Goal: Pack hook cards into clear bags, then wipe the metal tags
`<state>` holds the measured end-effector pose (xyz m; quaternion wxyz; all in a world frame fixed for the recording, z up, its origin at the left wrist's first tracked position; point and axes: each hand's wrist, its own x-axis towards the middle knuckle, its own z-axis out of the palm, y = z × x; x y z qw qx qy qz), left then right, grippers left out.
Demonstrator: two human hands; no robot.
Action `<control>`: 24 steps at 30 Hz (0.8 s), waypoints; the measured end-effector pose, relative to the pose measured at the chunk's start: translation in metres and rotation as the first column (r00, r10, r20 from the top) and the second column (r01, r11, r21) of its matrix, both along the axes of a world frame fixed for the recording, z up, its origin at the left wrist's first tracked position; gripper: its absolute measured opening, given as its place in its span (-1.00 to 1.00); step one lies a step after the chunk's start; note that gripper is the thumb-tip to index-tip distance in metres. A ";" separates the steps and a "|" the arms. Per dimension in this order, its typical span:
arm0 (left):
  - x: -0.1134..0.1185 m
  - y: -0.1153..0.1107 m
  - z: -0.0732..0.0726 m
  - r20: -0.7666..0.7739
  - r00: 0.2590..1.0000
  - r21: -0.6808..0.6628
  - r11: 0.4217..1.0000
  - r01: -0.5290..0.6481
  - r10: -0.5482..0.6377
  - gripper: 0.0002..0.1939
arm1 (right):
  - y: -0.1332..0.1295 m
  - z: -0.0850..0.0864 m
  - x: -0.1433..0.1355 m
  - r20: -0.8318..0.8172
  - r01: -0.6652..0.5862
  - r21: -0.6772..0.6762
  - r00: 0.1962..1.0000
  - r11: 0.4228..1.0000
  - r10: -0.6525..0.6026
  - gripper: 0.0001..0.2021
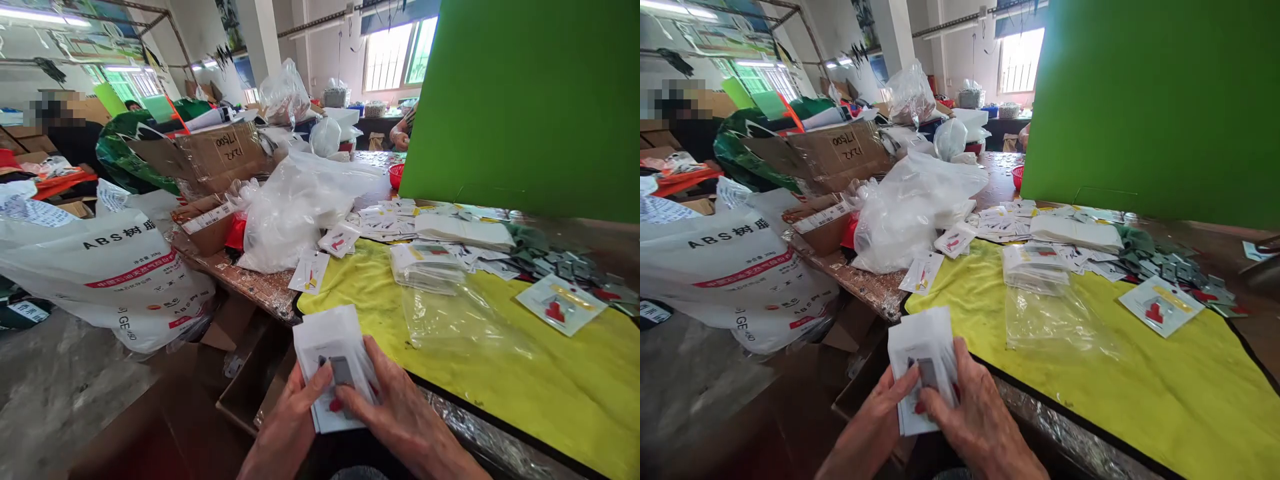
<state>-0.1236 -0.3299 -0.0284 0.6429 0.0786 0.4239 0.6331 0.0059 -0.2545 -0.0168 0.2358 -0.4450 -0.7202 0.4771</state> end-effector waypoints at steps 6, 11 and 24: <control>-0.067 0.084 0.050 -0.896 0.410 -0.162 0.985 0.051 -0.169 -0.44 | 0.044 0.021 -0.020 -0.459 -0.093 -0.491 0.873 0.866 -0.166 -0.53; -0.094 0.146 0.034 -0.958 -0.078 -0.251 0.936 -0.249 -0.277 -0.51 | 0.064 0.007 -0.026 -0.558 -0.050 -0.528 0.773 0.848 -0.302 -0.52; -0.121 0.165 0.021 -0.963 0.167 -0.229 0.969 -0.091 -0.212 -0.79 | 0.075 -0.001 -0.024 -0.594 -0.028 -0.616 0.673 0.787 -0.441 -0.52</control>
